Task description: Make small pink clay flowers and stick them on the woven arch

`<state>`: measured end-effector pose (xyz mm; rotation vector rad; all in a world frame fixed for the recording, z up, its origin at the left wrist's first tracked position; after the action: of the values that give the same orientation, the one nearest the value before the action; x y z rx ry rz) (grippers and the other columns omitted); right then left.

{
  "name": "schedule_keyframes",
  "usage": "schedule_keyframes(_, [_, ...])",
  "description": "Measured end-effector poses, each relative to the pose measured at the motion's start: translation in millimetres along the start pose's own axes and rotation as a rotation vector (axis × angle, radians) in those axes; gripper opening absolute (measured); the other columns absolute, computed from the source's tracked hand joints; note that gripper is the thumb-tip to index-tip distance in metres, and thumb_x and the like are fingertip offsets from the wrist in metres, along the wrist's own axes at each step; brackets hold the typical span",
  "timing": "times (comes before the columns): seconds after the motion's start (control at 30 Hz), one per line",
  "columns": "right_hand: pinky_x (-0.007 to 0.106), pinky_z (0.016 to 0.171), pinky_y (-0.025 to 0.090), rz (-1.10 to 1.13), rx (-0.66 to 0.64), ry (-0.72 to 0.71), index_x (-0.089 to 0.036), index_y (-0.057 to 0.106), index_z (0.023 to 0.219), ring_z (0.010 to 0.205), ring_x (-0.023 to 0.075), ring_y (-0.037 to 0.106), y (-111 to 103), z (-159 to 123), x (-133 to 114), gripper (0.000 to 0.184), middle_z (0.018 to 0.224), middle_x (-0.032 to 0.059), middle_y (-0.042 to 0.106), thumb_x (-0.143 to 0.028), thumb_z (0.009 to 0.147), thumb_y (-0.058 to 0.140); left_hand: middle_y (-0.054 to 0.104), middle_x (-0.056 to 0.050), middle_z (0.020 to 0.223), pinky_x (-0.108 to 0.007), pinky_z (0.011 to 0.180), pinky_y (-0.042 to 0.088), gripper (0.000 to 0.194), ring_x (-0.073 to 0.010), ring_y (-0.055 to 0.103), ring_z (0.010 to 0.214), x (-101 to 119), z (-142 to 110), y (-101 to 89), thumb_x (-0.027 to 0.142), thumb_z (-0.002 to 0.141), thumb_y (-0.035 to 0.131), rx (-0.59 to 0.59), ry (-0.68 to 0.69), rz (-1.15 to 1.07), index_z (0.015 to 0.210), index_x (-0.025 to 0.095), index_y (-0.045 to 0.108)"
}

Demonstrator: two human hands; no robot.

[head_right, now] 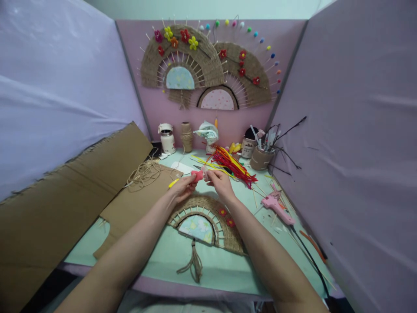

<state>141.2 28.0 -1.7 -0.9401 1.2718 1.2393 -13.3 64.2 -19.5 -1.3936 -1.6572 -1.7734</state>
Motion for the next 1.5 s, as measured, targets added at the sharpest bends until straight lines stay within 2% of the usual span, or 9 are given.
schedule_keyframes(0.17, [0.022,0.057,0.045,0.172,-0.123,0.192,-0.019,0.067,0.077,0.069,0.0129,0.058,-4.8,1.0,-2.1,0.035,0.074,0.0018,0.065,-0.048,0.059,0.078,0.05,0.004,0.06,-0.012,0.044,0.026,0.043,-0.0015,0.039,0.052,2.3,-0.9,-3.7,0.034,0.049,0.09,-0.076,-0.036,-0.022,0.068,0.01,0.059])
schedule_keyframes(0.27, [0.021,0.057,0.044,0.227,-0.201,0.259,-0.02,0.067,0.076,0.067,0.0112,0.056,-8.7,2.8,-1.3,0.032,0.073,-0.0002,0.064,-0.043,0.059,0.081,0.051,0.004,0.061,-0.013,0.045,0.027,0.046,-0.0016,0.039,0.053,3.5,-2.1,-4.6,0.036,0.048,0.09,-0.105,-0.042,-0.005,0.068,0.009,0.059])
schedule_keyframes(0.57, [0.02,0.057,0.04,0.217,-0.203,0.259,-0.017,0.064,0.071,0.063,0.008,0.05,-13.0,7.0,5.2,0.03,0.067,-0.0031,0.059,-0.034,0.056,0.085,0.05,0.004,0.058,-0.017,0.047,0.023,0.048,-0.0027,0.036,0.052,4.3,-0.7,-7.4,0.043,0.045,0.089,-0.075,0.001,0.131,0.069,0.009,0.063])
schedule_keyframes(0.8, [0.017,0.046,0.035,0.357,-0.368,0.334,-0.019,0.06,0.074,0.053,0.0061,0.044,-12.9,5.8,7.3,0.03,0.061,-0.0045,0.052,-0.034,0.062,0.082,0.047,0.005,0.056,-0.018,0.047,0.021,0.049,-0.0028,0.034,0.05,4.1,0.7,-11.5,0.043,0.044,0.089,-0.074,-0.002,0.164,0.067,0.01,0.061])
schedule_keyframes(0.97, [0.019,0.045,0.038,0.306,-0.378,0.308,-0.02,0.058,0.076,0.055,0.0088,0.048,-15.7,6.4,7.1,0.025,0.064,-0.0022,0.054,-0.034,0.07,0.077,0.049,0.004,0.058,-0.019,0.049,0.023,0.05,-0.0034,0.034,0.051,3.8,1.4,-13.6,0.044,0.044,0.089,-0.077,0.033,0.21,0.071,0.01,0.065])
schedule_keyframes(1.13, [0.02,0.05,0.042,0.238,-0.293,0.249,-0.02,0.057,0.074,0.056,0.0092,0.05,-13.7,6.9,8.1,0.029,0.064,-0.0023,0.055,-0.036,0.065,0.079,0.047,0.006,0.055,-0.019,0.048,0.021,0.05,-0.0032,0.032,0.05,6.4,0.4,-12.0,0.045,0.042,0.089,-0.045,0.065,0.197,0.07,0.011,0.065])
schedule_keyframes(1.3, [0.023,0.054,0.044,-0.024,-0.071,-0.154,-0.022,0.055,0.073,0.059,0.0109,0.051,-5.8,3.2,6.2,0.022,0.065,-0.0044,0.055,-0.031,0.065,0.073,0.045,0.006,0.052,-0.019,0.046,0.021,0.048,-0.0032,0.031,0.05,7.6,-1.2,-8.1,0.044,0.044,0.089,-0.007,0.068,0.126,0.065,0.01,0.063])
schedule_keyframes(1.4, [0.027,0.056,0.045,-0.176,-0.099,-0.262,-0.021,0.061,0.073,0.059,0.0125,0.052,-4.4,2.3,5.1,0.01,0.069,-0.0019,0.058,-0.03,0.068,0.065,0.047,0.005,0.053,-0.019,0.047,0.023,0.047,-0.0033,0.033,0.051,6.5,-0.8,-6.6,0.042,0.044,0.09,0.011,0.074,0.109,0.065,0.009,0.063])
schedule_keyframes(1.5, [0.028,0.057,0.045,-0.266,-0.09,-0.313,-0.021,0.07,0.077,0.061,0.013,0.052,-6.3,2.6,4.0,0.014,0.076,0.0009,0.06,-0.03,0.069,0.062,0.049,0.005,0.054,-0.018,0.047,0.023,0.047,-0.0031,0.034,0.051,4.6,0.9,-7.7,0.041,0.043,0.09,0.018,0.085,0.114,0.066,0.009,0.064])
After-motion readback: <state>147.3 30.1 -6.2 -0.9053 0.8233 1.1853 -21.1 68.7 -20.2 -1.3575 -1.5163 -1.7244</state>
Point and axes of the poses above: each hand's wrist, its own z-axis towards the middle knuckle, its own y-axis out of the palm, x = y × z, the point moved 1 cm from there along z, towards the middle knuckle
